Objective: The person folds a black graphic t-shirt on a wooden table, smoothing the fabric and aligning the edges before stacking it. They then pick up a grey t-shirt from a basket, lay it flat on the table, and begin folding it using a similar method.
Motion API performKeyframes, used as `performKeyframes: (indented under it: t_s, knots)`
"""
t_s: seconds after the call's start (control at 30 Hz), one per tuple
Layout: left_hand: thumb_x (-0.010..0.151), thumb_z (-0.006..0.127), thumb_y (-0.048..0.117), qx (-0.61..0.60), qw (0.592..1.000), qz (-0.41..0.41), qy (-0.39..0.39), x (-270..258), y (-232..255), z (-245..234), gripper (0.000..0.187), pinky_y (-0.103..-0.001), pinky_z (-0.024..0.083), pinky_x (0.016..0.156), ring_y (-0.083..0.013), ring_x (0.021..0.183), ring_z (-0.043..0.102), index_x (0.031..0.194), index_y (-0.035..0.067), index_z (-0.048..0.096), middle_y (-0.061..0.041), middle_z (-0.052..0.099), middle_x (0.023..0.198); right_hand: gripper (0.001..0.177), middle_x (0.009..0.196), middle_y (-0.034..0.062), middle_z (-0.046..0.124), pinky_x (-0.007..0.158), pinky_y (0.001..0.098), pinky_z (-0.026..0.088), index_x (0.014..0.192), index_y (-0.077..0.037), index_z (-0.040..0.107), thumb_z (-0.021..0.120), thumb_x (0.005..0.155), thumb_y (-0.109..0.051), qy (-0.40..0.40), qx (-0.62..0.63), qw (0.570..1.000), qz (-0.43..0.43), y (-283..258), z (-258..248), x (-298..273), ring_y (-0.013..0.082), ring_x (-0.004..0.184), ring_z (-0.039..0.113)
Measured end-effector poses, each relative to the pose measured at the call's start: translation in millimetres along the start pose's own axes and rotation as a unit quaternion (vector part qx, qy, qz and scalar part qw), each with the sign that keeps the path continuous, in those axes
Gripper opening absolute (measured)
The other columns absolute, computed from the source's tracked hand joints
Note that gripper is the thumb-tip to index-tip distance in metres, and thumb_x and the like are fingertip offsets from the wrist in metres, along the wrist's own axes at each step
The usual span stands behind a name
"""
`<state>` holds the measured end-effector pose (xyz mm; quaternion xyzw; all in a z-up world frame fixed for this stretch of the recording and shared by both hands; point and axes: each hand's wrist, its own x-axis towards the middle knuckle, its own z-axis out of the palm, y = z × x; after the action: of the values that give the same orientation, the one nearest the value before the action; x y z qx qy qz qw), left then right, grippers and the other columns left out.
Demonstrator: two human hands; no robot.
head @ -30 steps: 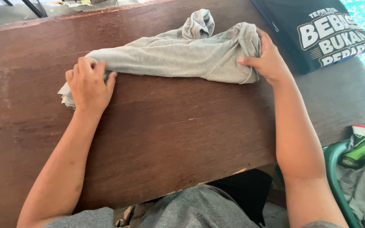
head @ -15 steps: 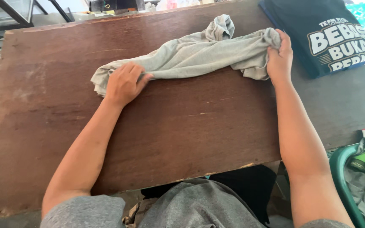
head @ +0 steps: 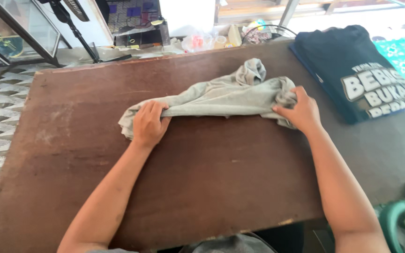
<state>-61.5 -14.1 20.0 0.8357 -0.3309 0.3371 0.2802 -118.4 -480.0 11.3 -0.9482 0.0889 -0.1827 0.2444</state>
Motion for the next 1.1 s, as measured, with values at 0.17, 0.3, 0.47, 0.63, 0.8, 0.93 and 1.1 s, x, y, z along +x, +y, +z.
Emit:
performKeyframes:
  t_s: [0.17,0.3,0.47,0.63,0.8,0.93,1.1]
  knots:
    - [0.088,0.076,0.022,0.001,0.998,-0.055,0.02,-2,4,-4,0.022,-0.044,0.048,0.083,-0.0332,0.092,0.062,0.096,0.009,0.061,-0.007,0.064,0.092,0.068,0.1,0.0195,0.075,0.086,0.0475,0.054,0.116,-0.008,0.065,0.086,0.071,-0.054,-0.054,-0.008,0.998,0.043,-12,-4,-5,0.038,0.097,0.072]
    - [0.079,0.083,0.036,0.016,0.996,-0.076,0.031,-4,1,-9,0.038,-0.047,0.044,0.075,-0.0336,0.083,0.059,0.088,0.009,0.058,-0.008,0.062,0.085,0.071,0.099,0.0209,0.076,0.088,0.0483,0.054,0.112,-0.009,0.069,0.087,0.069,-0.062,-0.109,-0.092,0.988,0.065,-32,-11,-10,0.0395,0.098,0.072]
    - [0.078,0.08,0.031,0.021,0.992,-0.117,-0.042,-5,-15,-6,0.033,-0.048,0.044,0.075,-0.0345,0.087,0.061,0.086,0.009,0.058,-0.009,0.064,0.086,0.067,0.095,0.02,0.077,0.084,0.045,0.055,0.11,-0.006,0.072,0.087,0.067,-0.055,-0.244,-0.059,0.967,0.046,-39,-29,-8,0.0352,0.093,0.073]
    - [0.083,0.084,0.037,-0.013,0.947,-0.228,-0.227,44,12,-54,0.033,-0.044,0.049,0.07,-0.0327,0.078,0.065,0.087,0.009,0.067,-0.011,0.067,0.081,0.049,0.092,0.0119,0.073,0.084,0.0377,0.052,0.101,-0.005,0.075,0.079,0.073,-0.045,-0.394,0.011,0.919,-0.002,-13,-85,-9,0.0248,0.09,0.07]
    - [0.066,0.09,0.025,-0.189,0.836,-0.262,-0.443,75,79,-149,0.032,-0.041,0.052,0.065,-0.0252,0.07,0.067,0.082,0.006,0.07,-0.01,0.074,0.072,0.041,0.102,0.0081,0.071,0.091,0.0361,0.051,0.112,-0.005,0.07,0.074,0.083,-0.034,-0.344,0.095,0.932,0.07,16,-124,-17,0.0216,0.099,0.067]
    - [0.065,0.08,0.012,-0.058,0.844,-0.218,-0.486,76,74,-143,0.024,-0.037,0.057,0.079,-0.0206,0.085,0.075,0.088,0.013,0.076,-0.005,0.08,0.087,0.037,0.11,0.0052,0.068,0.096,0.0348,0.051,0.121,-0.005,0.065,0.07,0.09,-0.025,-0.184,0.232,0.951,0.087,19,-128,11,0.0191,0.106,0.064]
    - [0.081,0.075,0.017,0.257,0.907,-0.171,-0.287,102,-25,-110,0.02,-0.051,0.056,0.081,-0.0371,0.097,0.071,0.099,0.019,0.081,-0.013,0.076,0.102,0.034,0.119,0.0014,0.065,0.103,0.0332,0.051,0.132,-0.004,0.06,0.065,0.1,-0.013,0.055,0.478,0.877,0.017,-4,-118,80,0.016,0.114,0.061]
